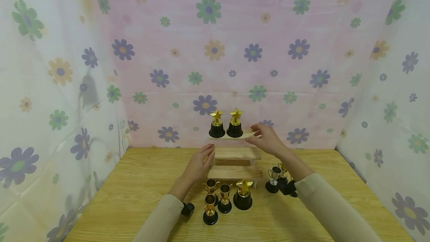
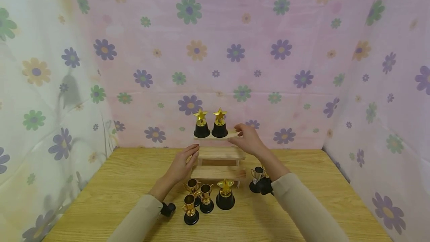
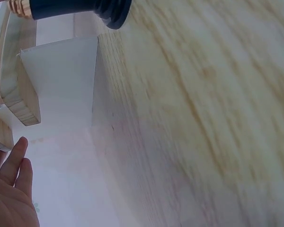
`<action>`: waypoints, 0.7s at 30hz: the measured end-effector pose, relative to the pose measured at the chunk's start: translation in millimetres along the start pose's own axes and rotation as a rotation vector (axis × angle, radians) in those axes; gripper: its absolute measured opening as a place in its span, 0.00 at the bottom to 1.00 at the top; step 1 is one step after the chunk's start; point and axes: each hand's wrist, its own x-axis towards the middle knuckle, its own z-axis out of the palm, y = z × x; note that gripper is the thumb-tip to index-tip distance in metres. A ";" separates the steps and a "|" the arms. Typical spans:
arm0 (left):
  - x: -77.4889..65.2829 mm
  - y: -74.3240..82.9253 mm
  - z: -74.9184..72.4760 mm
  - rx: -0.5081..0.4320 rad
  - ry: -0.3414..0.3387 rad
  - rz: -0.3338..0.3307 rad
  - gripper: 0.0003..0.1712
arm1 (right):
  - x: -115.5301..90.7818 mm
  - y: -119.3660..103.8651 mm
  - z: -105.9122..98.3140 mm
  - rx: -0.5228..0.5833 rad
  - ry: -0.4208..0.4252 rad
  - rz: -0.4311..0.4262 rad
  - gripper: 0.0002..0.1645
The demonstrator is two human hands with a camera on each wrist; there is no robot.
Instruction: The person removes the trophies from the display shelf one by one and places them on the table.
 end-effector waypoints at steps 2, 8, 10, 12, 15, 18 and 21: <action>0.2 0.5 0.0 -0.003 -0.001 -0.004 0.26 | 3.8 0.5 2.9 0.010 0.002 0.011 0.36; 0.0 2.1 -0.4 0.002 0.005 -0.006 0.26 | 15.0 2.3 12.0 0.039 0.000 0.051 0.39; 0.2 2.0 -0.5 0.003 0.001 -0.005 0.26 | 18.2 2.8 14.8 0.044 0.002 0.065 0.39; -0.1 1.9 -0.4 0.004 -0.003 -0.011 0.26 | 21.3 3.2 17.5 0.058 0.002 0.079 0.40; -0.4 0.1 0.3 0.011 0.000 -0.006 0.25 | 25.5 3.3 20.8 0.062 -0.008 0.076 0.41; -0.3 -1.5 1.0 0.017 0.005 -0.004 0.25 | 29.4 2.9 23.0 0.067 -0.009 0.074 0.42; 0.4 -2.3 1.2 0.013 0.008 0.001 0.26 | 32.4 1.8 24.0 0.076 -0.003 0.078 0.43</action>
